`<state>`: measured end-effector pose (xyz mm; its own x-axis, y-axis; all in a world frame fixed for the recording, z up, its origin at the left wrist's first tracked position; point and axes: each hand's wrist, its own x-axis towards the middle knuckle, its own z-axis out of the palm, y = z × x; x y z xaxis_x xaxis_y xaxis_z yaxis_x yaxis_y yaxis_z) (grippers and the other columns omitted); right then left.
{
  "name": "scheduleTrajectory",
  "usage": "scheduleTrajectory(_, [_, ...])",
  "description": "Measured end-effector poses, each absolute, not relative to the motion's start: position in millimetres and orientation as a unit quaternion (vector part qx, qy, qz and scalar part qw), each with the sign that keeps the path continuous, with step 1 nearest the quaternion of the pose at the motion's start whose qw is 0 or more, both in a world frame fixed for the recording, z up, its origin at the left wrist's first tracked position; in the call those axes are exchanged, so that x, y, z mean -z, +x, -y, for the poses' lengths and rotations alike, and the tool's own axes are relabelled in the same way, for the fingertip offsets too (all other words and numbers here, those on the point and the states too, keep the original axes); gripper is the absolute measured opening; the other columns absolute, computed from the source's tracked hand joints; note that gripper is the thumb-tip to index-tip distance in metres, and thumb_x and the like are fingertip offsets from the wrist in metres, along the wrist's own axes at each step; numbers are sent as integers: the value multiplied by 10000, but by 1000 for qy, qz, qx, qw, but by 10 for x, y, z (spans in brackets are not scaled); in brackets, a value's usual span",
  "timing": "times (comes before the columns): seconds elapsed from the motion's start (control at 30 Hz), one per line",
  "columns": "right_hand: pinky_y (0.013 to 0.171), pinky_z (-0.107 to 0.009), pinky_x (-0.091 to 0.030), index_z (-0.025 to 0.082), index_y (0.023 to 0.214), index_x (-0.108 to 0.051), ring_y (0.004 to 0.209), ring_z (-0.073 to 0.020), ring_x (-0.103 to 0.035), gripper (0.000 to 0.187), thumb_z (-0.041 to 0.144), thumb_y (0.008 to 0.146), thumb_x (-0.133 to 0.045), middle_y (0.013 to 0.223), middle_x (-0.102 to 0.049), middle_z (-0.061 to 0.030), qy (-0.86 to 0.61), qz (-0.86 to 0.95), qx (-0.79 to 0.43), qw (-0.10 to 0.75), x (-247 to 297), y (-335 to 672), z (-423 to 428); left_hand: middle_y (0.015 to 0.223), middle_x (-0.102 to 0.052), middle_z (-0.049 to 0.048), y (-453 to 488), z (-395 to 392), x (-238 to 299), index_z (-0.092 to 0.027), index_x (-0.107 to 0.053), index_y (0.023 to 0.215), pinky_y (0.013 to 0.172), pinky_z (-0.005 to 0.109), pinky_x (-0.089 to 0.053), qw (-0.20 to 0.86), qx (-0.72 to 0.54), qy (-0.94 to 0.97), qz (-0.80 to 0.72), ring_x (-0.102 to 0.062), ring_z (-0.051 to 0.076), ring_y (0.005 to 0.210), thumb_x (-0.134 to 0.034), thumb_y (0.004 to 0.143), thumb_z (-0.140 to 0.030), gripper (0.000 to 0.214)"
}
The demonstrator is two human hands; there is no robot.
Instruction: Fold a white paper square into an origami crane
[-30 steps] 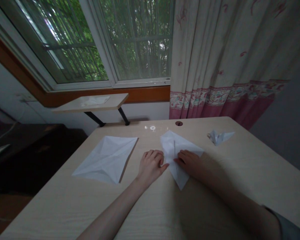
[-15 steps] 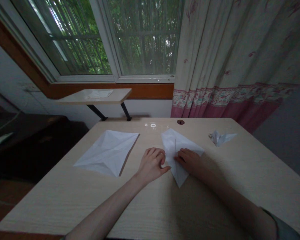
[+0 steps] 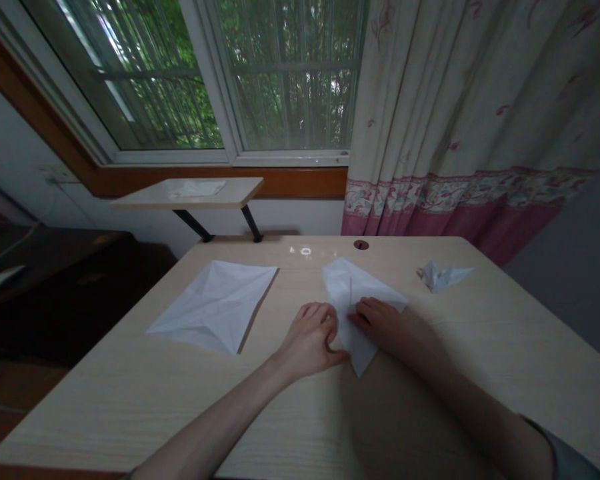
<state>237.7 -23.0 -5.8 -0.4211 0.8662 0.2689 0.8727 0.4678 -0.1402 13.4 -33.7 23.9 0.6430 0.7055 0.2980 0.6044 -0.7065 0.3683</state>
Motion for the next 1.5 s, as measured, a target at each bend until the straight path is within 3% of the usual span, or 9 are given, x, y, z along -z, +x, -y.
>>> scheduleTrajectory(0.43, [715, -311, -482, 211, 827, -609, 810, -207, -647, 214, 235, 991, -474, 868, -687, -55, -524, 840, 23, 140, 10, 2366, 258, 1055, -559, 69, 234, 440, -237, -198, -549, 785, 864, 414, -435, 129, -186, 891, -393, -512, 283, 988, -886, 549, -501, 511])
scheduleTrajectory(1.0, [689, -310, -470, 215, 818, -590, 775, -189, -639, 241, 262, 1006, -448, 835, -666, -42, -514, 844, 24, 152, 39, 2381, 243, 1083, -578, 84, 208, 382, -150, -194, -623, 867, 938, 447, -407, 95, -199, 902, -372, -510, 307, 1035, -846, 507, -693, 654])
scheduleTrajectory(1.2, [678, -304, -463, 210, 805, -594, 768, -190, -642, 240, 262, 1003, -467, 830, -666, -44, -518, 844, 23, 135, -8, 2361, 253, 1071, -586, 68, 143, 318, -189, -202, -594, 804, 921, 435, -411, 98, -222, 891, -384, -523, 286, 1031, -812, 667, -607, 480])
scheduleTrajectory(1.33, [675, -299, -458, 215, 801, -594, 743, -182, -634, 231, 270, 996, -485, 812, -662, -34, -519, 843, 28, 140, 18, 2367, 245, 1098, -583, 64, 109, 292, -178, -204, -604, 963, 916, 415, -431, 113, -249, 873, -404, -516, 262, 1055, -696, 868, -405, 241])
scheduleTrajectory(1.5, [689, -300, -465, 214, 807, -600, 768, -186, -642, 234, 257, 996, -470, 817, -663, -38, -518, 842, 24, 150, 28, 2371, 242, 1171, -577, 68, 85, 258, -136, -233, -625, 1110, 949, 421, -441, 111, -270, 863, -412, -502, 258, 1114, -606, 919, -235, 192])
